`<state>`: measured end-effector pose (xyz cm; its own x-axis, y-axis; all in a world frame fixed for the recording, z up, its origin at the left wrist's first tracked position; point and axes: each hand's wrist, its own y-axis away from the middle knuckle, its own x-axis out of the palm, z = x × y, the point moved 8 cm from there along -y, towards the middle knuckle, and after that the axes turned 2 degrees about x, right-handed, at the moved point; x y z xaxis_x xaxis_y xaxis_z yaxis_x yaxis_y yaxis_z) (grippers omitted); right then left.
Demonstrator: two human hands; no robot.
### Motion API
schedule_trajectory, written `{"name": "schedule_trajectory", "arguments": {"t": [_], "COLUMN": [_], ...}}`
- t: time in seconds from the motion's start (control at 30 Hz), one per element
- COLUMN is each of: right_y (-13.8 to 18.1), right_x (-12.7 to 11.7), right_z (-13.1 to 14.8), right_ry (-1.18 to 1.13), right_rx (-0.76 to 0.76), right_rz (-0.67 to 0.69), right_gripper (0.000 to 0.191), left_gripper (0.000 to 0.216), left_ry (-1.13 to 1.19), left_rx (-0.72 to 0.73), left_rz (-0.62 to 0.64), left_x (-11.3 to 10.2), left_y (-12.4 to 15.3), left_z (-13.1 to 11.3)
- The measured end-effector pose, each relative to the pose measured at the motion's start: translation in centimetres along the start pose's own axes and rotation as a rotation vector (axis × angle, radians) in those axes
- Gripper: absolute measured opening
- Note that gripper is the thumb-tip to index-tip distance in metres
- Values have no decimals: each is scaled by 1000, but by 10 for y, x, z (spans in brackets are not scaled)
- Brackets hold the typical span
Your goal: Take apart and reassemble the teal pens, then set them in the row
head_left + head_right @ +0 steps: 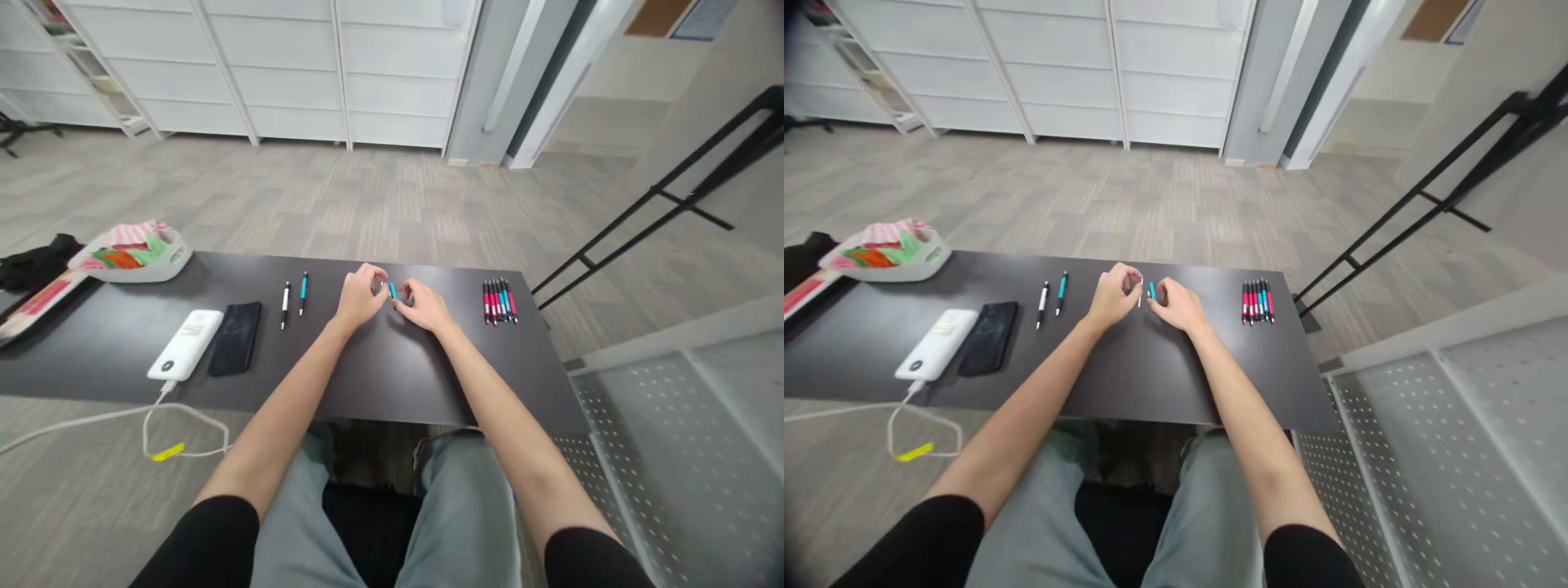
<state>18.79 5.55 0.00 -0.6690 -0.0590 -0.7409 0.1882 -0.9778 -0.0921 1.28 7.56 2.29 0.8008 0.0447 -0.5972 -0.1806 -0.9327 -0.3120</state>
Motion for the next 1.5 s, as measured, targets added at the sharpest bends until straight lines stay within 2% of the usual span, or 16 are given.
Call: {"name": "schedule_trajectory", "arguments": {"t": [0.13, 0.27, 0.5, 0.73, 0.87, 1.03, 1.13, 1.27, 1.4, 1.5], "right_y": [-19, -21, -26, -31, -34, -37, -36, -33, -34, -37], "right_x": [20, 29, 27, 21, 18, 8, 6, 8, 3, 1], "right_z": [-21, -28, -30, -46, -54, -68, -66, -56, -46, -49], "right_ry": [62, 165, 251, 227, 64, -353, -551, -520, -404, -409], "right_rx": [19, 2, 62, 107, 106, 142, 123, 85, -95, -145], "right_rz": [19, 36, 13, -70, -105, -179, -189, -142, -207, -255], "right_gripper": [27, 18, 9, 15, 15, 23, 29, 45, 24, 20], "left_gripper": [17, 23, 9, 5, 6, 9, 9, 9, 13, 15], "left_ry": [-145, -264, -321, -313, -217, -70, -11, 119, 270, 303], "left_rx": [67, 139, 140, 156, 165, 111, 97, 122, 164, 166], "left_rz": [78, 85, 86, 122, 33, -183, -253, -238, -187, -156], "left_x": [12, 27, 37, 45, 34, 4, -4, -2, 1, 2], "left_y": [-4, 0, -2, -5, -7, -13, -17, -18, -16, -16], "left_z": [23, 37, 37, 36, 38, 56, 68, 69, 60, 57]}}
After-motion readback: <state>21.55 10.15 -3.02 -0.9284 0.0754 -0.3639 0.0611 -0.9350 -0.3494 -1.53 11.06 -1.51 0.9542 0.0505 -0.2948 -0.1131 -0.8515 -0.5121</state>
